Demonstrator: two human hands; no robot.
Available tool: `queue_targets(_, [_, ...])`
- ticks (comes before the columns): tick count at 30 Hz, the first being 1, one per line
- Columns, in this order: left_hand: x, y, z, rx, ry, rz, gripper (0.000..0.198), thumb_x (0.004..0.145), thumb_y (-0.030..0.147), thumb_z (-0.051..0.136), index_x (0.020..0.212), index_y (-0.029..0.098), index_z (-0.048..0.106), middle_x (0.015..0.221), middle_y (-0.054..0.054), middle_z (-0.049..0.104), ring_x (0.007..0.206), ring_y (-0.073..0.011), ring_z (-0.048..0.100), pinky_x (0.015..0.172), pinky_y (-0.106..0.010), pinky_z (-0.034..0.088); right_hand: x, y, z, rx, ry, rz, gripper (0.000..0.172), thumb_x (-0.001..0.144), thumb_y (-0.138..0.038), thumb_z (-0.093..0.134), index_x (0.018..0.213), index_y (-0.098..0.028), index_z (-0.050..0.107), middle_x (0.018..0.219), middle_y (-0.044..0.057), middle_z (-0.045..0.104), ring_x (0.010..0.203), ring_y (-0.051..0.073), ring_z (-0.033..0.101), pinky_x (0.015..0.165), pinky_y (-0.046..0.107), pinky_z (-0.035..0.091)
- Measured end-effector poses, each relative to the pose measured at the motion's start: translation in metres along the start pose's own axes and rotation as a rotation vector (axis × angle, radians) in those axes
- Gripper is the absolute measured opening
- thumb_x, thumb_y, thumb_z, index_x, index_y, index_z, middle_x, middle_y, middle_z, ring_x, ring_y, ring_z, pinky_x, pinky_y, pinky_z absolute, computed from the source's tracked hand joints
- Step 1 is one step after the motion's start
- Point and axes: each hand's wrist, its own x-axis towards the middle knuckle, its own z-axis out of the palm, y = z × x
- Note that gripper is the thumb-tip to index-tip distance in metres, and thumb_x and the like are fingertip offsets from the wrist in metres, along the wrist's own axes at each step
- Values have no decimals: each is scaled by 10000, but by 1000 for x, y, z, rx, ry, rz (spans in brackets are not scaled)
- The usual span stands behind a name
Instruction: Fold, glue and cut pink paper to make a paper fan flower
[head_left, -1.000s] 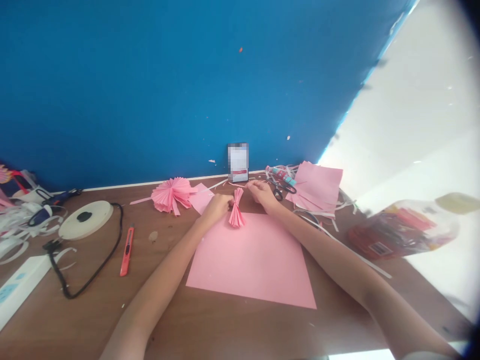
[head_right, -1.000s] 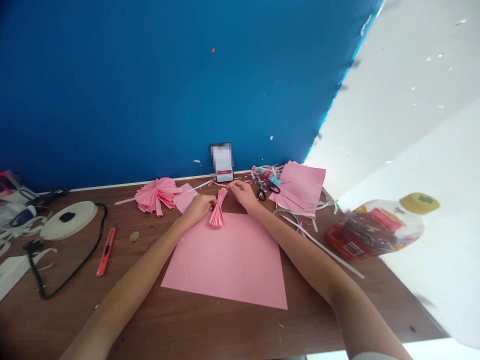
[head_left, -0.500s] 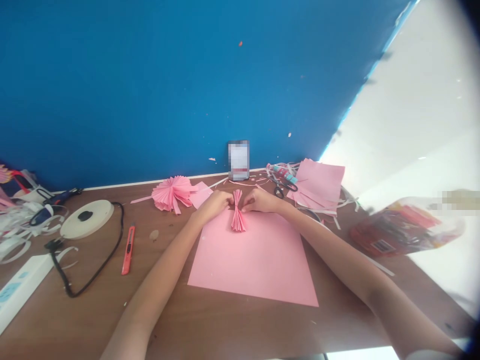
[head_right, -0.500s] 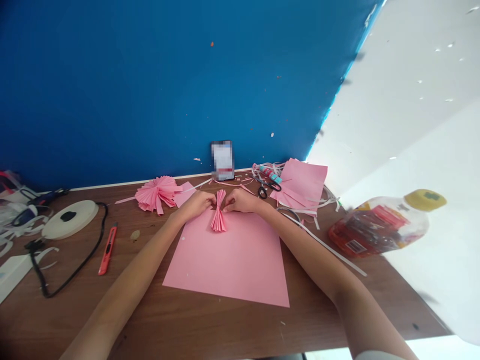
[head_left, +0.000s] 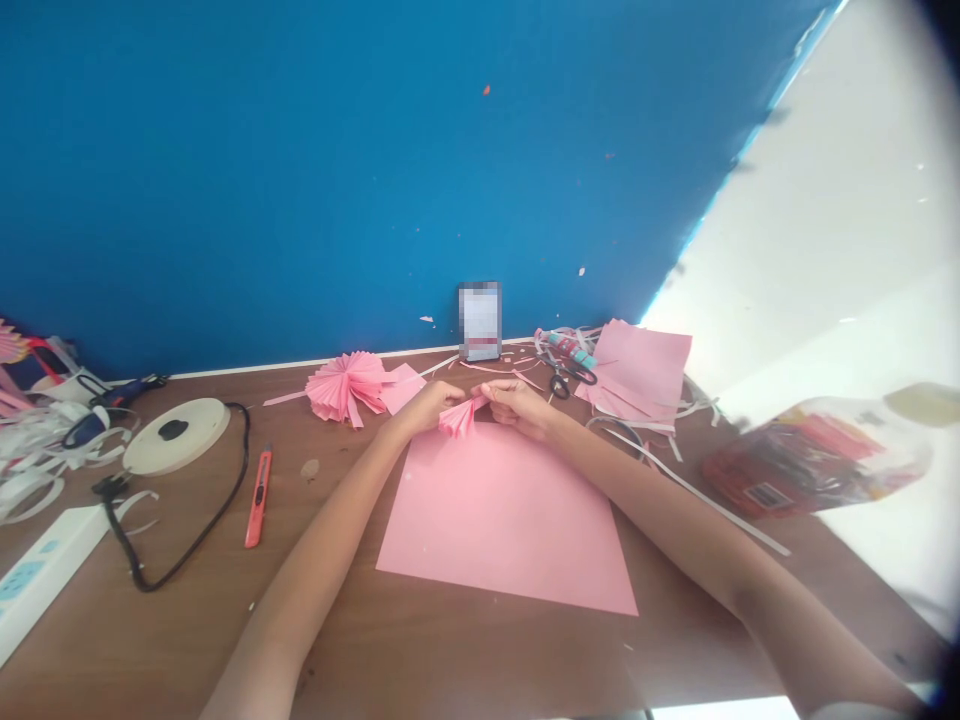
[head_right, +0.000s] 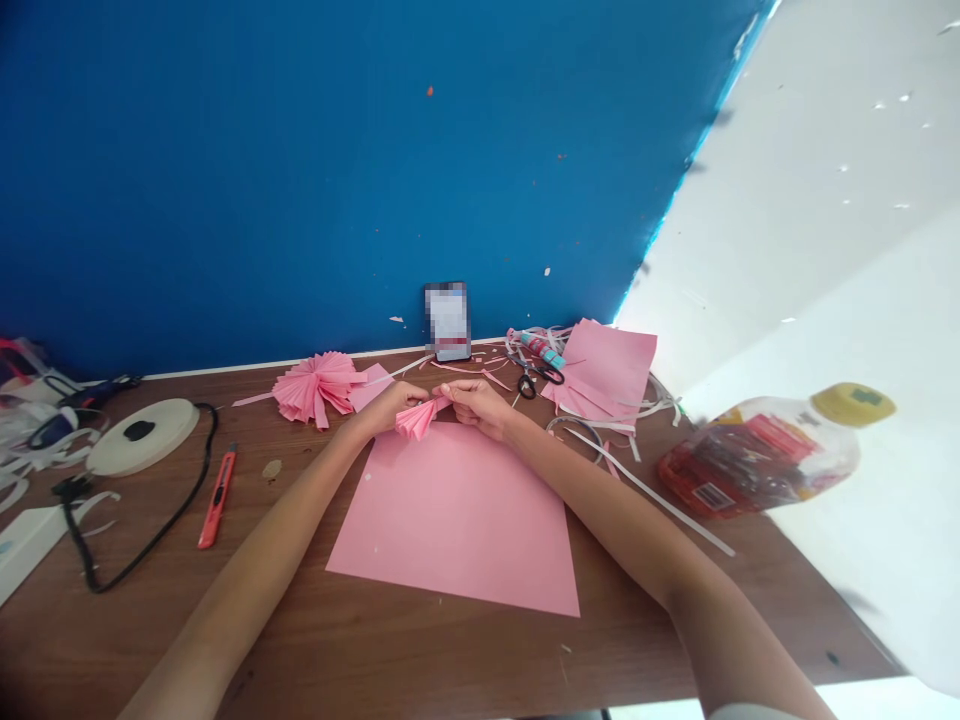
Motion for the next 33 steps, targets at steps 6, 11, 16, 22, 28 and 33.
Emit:
queue_targets(6, [-2,2,-2,-119,-111,38,105,625,165,476,529,149,435,531,37,416,531,-87,355,498,-215,260,1,7,13,21,165,-15,432,701,-495,694,950,-143,664,430,-112,228,394,42,153,377,209,105])
queue_targets(11, [-2,-4,-4,-147,-127,64,54,601,138,452,547,147,453,550,33,436,543,-88,360,500,-213,259,1,6,23,-193,347,-18,415,665,-558,682,758,-154,661,412,-85,284,378,46,194,377,224,105])
queue_targets(16, [-2,-11,-7,-148,-196,-3,95,609,167,473,612,133,562,597,10,521,570,-110,424,524,-220,315,-1,3,27,-410,376,-118,382,730,-529,615,684,-156,683,525,-10,539,489,90,417,466,226,303])
queue_targets(22, [-4,-9,-13,-40,-192,12,68,633,177,509,576,145,526,577,6,523,565,-123,434,521,-228,312,-3,4,29,-410,285,-228,284,772,-420,585,734,-163,700,807,42,693,764,157,583,708,259,426])
queue_targets(28, [-5,-7,-18,163,-36,15,139,714,229,508,597,158,536,574,2,530,570,-131,439,541,-238,308,0,-2,22,-216,312,-59,253,708,-300,607,920,-191,692,534,-29,560,395,64,326,376,208,228])
queue_targets(33, [-3,-8,-13,293,102,9,279,836,337,441,643,170,552,627,-2,568,589,-130,464,546,-241,293,4,-14,3,-404,283,156,185,712,-310,572,710,-164,686,384,-65,335,348,59,214,361,224,131])
